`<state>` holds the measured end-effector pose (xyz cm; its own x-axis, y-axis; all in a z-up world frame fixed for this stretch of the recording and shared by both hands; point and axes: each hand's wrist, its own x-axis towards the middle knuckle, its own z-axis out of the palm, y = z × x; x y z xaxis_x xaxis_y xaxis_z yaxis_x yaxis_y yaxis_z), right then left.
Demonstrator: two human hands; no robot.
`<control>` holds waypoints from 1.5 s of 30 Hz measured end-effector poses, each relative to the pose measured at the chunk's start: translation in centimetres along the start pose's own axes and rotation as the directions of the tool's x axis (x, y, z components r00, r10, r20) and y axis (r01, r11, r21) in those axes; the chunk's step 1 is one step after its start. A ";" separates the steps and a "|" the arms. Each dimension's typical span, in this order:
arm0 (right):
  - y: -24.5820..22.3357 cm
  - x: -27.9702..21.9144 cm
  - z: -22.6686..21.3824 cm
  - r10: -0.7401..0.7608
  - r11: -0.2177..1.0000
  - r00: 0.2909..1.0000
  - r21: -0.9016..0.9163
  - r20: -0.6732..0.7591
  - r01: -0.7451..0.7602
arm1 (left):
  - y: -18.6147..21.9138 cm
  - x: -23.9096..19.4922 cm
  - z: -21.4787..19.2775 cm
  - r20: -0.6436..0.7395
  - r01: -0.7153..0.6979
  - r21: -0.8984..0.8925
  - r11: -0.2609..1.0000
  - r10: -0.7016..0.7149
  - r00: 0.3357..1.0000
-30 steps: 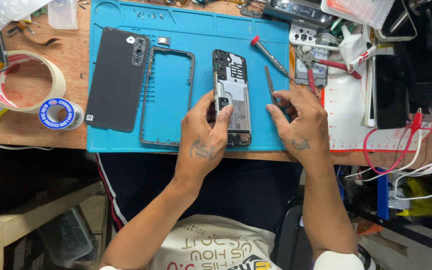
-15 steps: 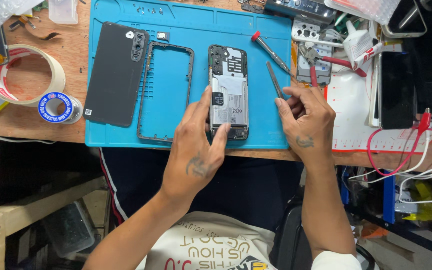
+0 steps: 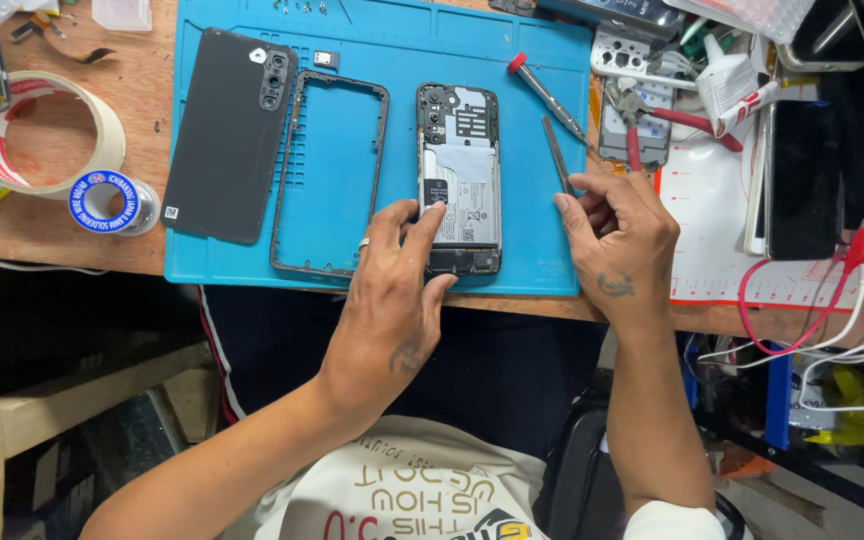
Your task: The person removes the back cover of a smartphone, then uses a screwdriver to remove screws and detach internal components including a metal shield and a small circuit board. The phone is held and rotated to access different parts during the disassembly.
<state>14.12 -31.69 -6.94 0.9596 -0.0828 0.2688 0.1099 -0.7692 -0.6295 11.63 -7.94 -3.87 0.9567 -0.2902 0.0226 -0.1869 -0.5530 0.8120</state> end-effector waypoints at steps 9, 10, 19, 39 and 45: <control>-0.3 0.0 0.1 -0.002 1.000 1.000 -0.019 0.007 0.002 | -0.1 0.0 0.6 -0.003 -0.001 0.022 1.000 0.001 1.000; -0.3 0.0 0.1 -0.001 1.000 1.000 -0.022 0.007 0.001 | -0.2 0.0 0.7 -0.009 -0.002 0.019 1.000 0.003 1.000; -0.4 0.8 -0.6 -0.009 0.998 1.000 -0.058 0.013 0.010 | -0.8 -0.3 1.2 -0.071 -0.032 0.011 0.999 0.033 0.997; 2.4 7.6 1.0 -0.259 0.962 0.966 -0.096 -0.017 0.257 | -1.9 0.3 2.8 -0.233 -0.152 -0.003 0.988 0.147 0.961; 1.4 0.9 -0.5 -0.223 0.905 0.953 0.320 -0.207 0.281 | -2.1 0.6 3.3 -0.251 -0.160 0.025 0.987 0.161 0.954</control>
<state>14.95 -33.19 -7.20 0.8359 -0.0389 0.5475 0.4522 -0.5164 -0.7272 11.84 -9.52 -7.45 0.9390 -0.1700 0.2988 -0.3431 -0.5187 0.7831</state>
